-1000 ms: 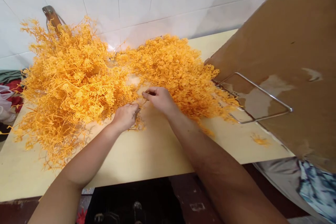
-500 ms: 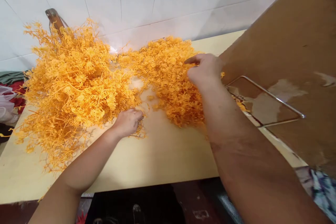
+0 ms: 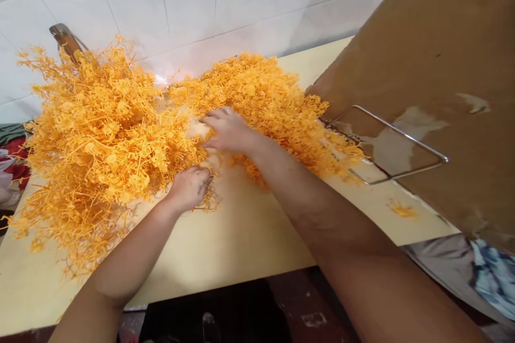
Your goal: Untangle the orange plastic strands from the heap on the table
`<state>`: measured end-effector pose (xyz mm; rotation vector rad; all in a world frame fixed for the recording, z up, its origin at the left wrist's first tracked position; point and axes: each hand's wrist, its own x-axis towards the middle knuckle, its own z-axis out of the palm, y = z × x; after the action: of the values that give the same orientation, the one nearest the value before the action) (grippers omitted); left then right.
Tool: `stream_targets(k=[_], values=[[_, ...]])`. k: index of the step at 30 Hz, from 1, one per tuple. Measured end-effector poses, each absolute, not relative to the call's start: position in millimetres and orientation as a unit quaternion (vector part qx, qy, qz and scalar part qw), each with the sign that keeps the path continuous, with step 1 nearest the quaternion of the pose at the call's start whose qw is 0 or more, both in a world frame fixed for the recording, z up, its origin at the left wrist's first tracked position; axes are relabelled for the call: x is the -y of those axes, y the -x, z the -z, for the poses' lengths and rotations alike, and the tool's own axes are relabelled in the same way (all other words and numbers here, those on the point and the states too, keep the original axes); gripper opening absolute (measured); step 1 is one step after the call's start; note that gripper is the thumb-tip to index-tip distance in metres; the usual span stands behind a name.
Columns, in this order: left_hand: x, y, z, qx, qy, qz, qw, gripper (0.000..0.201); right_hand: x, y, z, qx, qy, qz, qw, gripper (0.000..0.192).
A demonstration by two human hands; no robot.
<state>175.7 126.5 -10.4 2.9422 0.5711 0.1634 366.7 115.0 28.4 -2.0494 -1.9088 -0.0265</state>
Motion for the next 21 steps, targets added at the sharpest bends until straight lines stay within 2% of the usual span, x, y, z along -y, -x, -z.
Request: stream_targets(k=[2, 4, 6, 11, 17, 21], values=[[-125.9, -175.2, 9.0, -0.192, -0.978, -0.054, 0.068, 0.027, -121.3, -354.1, -24.8, 0.675, 0.730, -0.025, 0.107, 0.049], [-125.4, -174.7, 8.1, -0.193, -0.977, -0.052, 0.069, 0.028, -123.6, -350.7, -22.6, 0.662, 0.746, -0.048, 0.060, 0.036], [-125.5, -174.9, 7.7, -0.192, -0.977, -0.054, 0.074, 0.028, -121.7, -354.7, -22.3, 0.653, 0.753, -0.045, 0.059, 0.026], [-128.0, -178.6, 8.4, -0.196, -0.973, -0.070, 0.098, 0.023, -108.8, -372.0, -35.2, 0.642, 0.742, -0.004, 0.193, 0.023], [-139.7, -176.9, 8.7, -0.224, -0.965, -0.073, 0.116, 0.023, -90.4, -365.2, -44.1, 0.613, 0.705, -0.131, 0.333, 0.013], [-158.3, -169.3, 11.1, -0.269, -0.947, -0.125, 0.123, 0.024, -79.0, -354.2, -27.7, 0.586, 0.674, -0.218, 0.394, 0.020]])
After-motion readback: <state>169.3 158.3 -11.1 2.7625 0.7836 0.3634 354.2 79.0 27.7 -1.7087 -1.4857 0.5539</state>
